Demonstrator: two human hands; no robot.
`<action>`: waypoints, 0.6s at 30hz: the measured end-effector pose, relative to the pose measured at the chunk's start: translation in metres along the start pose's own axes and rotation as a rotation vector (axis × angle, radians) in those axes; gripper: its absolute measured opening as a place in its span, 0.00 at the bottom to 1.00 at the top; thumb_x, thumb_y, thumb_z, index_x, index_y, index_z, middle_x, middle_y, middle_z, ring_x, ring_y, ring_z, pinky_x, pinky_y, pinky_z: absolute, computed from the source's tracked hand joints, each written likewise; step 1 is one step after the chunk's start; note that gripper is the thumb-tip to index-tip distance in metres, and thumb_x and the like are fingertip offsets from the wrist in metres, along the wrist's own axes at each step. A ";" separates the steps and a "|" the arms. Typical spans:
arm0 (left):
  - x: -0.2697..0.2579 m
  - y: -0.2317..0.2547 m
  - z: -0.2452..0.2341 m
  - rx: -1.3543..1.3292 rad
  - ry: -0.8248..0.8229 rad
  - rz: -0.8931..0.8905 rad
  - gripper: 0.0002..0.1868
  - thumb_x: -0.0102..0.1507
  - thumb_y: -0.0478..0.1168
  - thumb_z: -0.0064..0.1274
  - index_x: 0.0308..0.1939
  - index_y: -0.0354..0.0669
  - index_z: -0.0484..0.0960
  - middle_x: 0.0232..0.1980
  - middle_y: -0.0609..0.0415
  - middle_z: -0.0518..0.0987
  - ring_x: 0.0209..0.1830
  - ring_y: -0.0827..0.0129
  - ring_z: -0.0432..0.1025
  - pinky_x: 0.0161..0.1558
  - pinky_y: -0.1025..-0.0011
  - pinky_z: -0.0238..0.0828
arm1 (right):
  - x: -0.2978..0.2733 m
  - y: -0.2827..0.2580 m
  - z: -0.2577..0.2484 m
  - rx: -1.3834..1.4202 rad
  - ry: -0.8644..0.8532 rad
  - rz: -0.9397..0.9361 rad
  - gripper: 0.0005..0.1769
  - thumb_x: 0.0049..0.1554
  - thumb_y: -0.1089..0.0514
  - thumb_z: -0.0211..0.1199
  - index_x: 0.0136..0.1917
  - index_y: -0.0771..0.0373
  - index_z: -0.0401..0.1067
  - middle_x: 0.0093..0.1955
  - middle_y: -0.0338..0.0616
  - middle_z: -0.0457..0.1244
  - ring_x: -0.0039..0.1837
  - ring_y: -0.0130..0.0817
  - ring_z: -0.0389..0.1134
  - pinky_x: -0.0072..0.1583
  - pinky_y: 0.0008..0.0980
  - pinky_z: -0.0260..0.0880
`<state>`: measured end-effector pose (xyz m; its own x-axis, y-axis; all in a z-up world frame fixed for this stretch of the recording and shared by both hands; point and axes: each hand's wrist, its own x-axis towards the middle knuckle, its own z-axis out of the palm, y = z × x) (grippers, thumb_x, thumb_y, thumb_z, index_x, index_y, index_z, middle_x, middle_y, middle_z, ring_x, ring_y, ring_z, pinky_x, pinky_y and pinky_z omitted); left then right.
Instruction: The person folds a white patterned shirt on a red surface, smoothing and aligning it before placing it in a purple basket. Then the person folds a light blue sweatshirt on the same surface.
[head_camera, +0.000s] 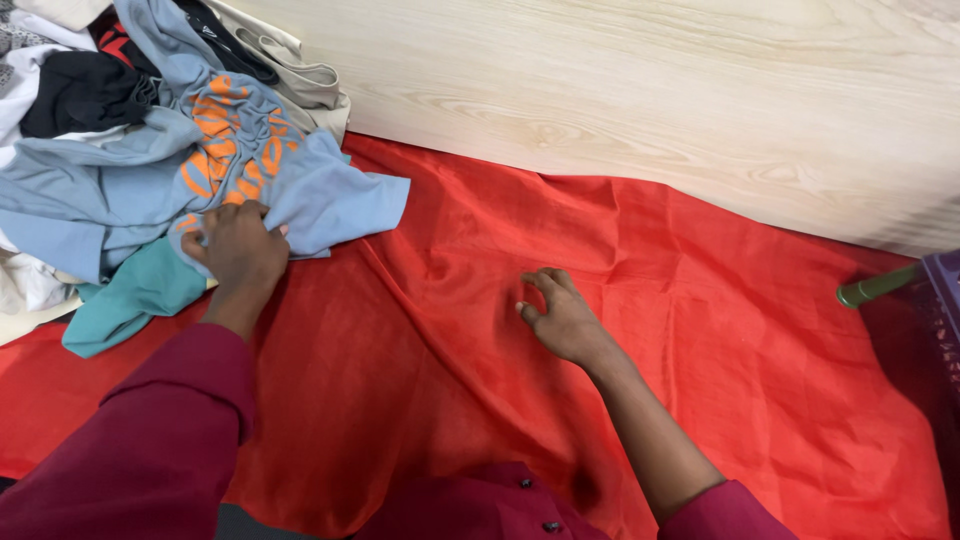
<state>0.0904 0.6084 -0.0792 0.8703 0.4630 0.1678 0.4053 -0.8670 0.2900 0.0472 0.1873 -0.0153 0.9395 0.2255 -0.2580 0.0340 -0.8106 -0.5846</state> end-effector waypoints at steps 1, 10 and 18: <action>0.001 0.003 -0.002 -0.053 0.033 0.047 0.19 0.63 0.46 0.64 0.57 0.47 0.81 0.62 0.52 0.76 0.69 0.56 0.64 0.66 0.41 0.52 | 0.002 -0.002 0.001 -0.003 -0.009 0.000 0.29 0.61 0.50 0.58 0.73 0.56 0.63 0.80 0.45 0.49 0.78 0.45 0.55 0.73 0.41 0.60; -0.047 0.086 -0.017 -0.607 0.233 0.395 0.20 0.71 0.46 0.54 0.59 0.33 0.77 0.57 0.36 0.78 0.58 0.39 0.72 0.57 0.52 0.68 | 0.011 -0.031 0.014 0.121 -0.039 -0.172 0.29 0.62 0.43 0.53 0.71 0.58 0.65 0.73 0.45 0.57 0.74 0.42 0.61 0.72 0.42 0.63; -0.131 0.231 -0.016 -1.098 -0.386 0.528 0.16 0.68 0.42 0.54 0.52 0.30 0.77 0.48 0.43 0.83 0.48 0.64 0.78 0.52 0.66 0.73 | 0.014 -0.024 0.000 1.413 -0.245 0.129 0.36 0.65 0.31 0.39 0.70 0.57 0.63 0.67 0.49 0.63 0.65 0.42 0.67 0.63 0.47 0.70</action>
<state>0.0658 0.3499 -0.0193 0.9536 -0.1326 0.2702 -0.2951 -0.2357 0.9259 0.0592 0.2104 -0.0048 0.8235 0.3964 -0.4058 -0.5422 0.3394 -0.7687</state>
